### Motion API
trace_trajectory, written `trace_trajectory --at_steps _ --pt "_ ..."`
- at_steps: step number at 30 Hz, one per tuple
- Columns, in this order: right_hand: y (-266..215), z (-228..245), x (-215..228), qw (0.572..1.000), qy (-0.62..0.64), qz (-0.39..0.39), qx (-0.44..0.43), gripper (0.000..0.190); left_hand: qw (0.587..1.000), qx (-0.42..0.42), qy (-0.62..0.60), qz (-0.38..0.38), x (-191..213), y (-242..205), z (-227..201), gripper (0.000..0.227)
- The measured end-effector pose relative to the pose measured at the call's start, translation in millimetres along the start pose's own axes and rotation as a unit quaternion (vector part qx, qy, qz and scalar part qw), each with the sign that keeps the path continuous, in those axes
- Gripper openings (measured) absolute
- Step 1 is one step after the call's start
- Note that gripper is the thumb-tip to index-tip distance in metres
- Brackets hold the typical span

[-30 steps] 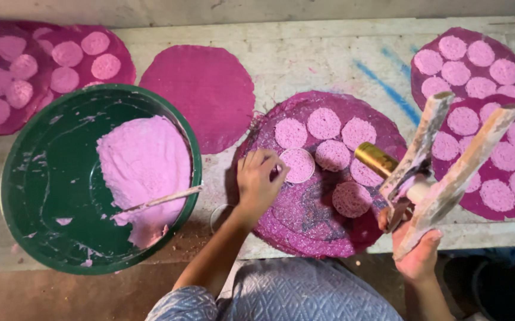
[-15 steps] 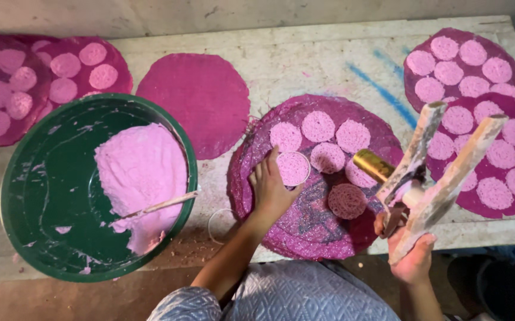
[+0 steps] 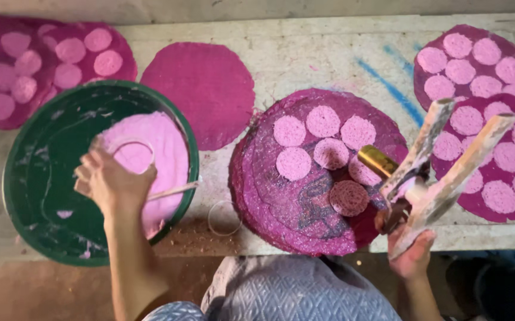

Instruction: The person scoops a pink paste from a green bucket using a spatula, loads it into a manual press tool, and presses the tool onto purple mats to create rows of circular patterns.

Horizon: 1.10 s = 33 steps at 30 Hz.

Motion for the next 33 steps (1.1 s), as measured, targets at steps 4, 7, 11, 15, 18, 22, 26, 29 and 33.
trace_trajectory --at_steps 4,7,11,15,18,22,26,29,33 --pt "12 -1 -21 1.000 -0.011 -0.016 0.001 0.087 0.987 0.002 -0.149 0.062 -8 -26 -21 0.109" --pt "12 5 -34 1.000 -0.007 0.004 0.009 0.087 0.893 0.068 -0.318 0.311 -48 -109 -79 0.088" --pt "8 8 -33 1.000 0.020 0.005 0.018 0.084 0.831 -0.180 -0.433 0.299 -43 -187 -164 0.104" --pt "2 15 -21 0.999 0.018 0.012 0.027 0.076 0.821 -0.204 -0.442 0.299 -69 -225 -182 0.101" --pt "-4 22 -15 1.000 -0.001 0.014 0.024 0.076 0.835 -0.198 -0.425 0.288 -77 -238 -180 0.101" --pt "6 30 -12 0.985 -0.168 0.033 0.003 0.086 0.829 -0.159 -0.486 0.228 -67 -215 -184 0.103" --pt "18 29 -34 0.949 -0.242 0.186 -0.084 0.093 0.475 0.156 -0.782 0.371 -90 -175 -205 0.107" --pt "11 12 -47 0.853 -0.294 0.271 -0.336 0.082 0.208 0.240 -0.850 0.421 -88 -162 -230 0.099" --pt "29 31 -62 0.743 -0.455 0.290 -0.395 0.076 -0.057 0.236 -0.911 0.333 -76 -156 -234 0.064"
Point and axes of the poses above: each hand's wrist, its own y-axis towards the middle knuckle, its own x-axis out of the back of the hand, z = x × y, the point moved 8 cm from there along y, towards the middle knuckle, and after that the axes turned 15 degrees about -z, right-handed, at the moved point
